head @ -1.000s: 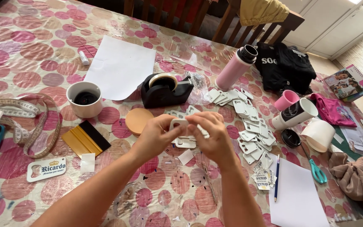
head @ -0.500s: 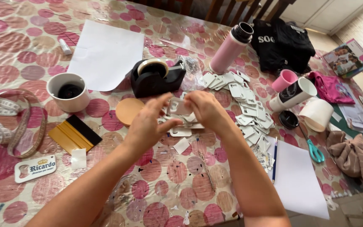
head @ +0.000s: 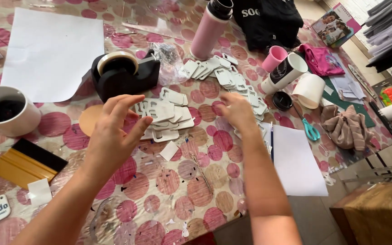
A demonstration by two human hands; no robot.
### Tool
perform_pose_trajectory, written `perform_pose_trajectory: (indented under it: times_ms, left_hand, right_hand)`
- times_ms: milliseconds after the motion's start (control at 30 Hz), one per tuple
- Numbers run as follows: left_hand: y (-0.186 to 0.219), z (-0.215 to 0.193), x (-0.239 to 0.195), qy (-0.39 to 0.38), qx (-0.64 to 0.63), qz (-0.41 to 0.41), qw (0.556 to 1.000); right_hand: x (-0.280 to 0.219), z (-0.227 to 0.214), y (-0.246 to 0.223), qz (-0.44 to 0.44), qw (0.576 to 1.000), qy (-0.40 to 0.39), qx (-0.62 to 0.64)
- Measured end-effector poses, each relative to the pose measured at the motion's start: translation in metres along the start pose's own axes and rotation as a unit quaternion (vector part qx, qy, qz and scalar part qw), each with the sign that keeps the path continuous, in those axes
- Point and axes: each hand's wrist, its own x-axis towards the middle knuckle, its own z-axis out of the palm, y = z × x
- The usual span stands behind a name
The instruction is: Peeling the protective backing off small white plastic tags on a table
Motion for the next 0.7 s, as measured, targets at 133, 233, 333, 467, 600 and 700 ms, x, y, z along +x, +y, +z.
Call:
perform_pose_trajectory:
  times_ms: [133,233,333,467,600,700]
  left_hand:
    - [0.006,0.005,0.001,-0.014,-0.030,0.011,0.999]
    - [0.006,0.015,-0.002,-0.024,-0.037,0.023,0.999]
    - [0.003,0.028,-0.014,-0.056,-0.034,0.025,0.998]
    - [0.007,0.052,-0.028,-0.117,-0.109,-0.044,0.986]
    - [0.027,0.061,-0.033,-0.145,-0.141,-0.071,0.977]
    - [0.043,0.058,-0.030,-0.142,-0.133,-0.064,0.979]
  right_hand:
    - [-0.031,0.016,0.103,0.152,0.957,-0.045,-0.242]
    - [-0.044,0.027,0.111,0.163,0.950,-0.027,-0.266]
    - [-0.056,0.036,0.103,0.155,0.945,0.006,-0.287]
    - [-0.065,0.020,0.042,0.163,0.968,0.111,-0.157]
    - [-0.073,-0.030,-0.092,0.207,0.963,0.155,0.078]
    - [-0.088,-0.036,-0.135,0.240,0.943,0.133,0.189]
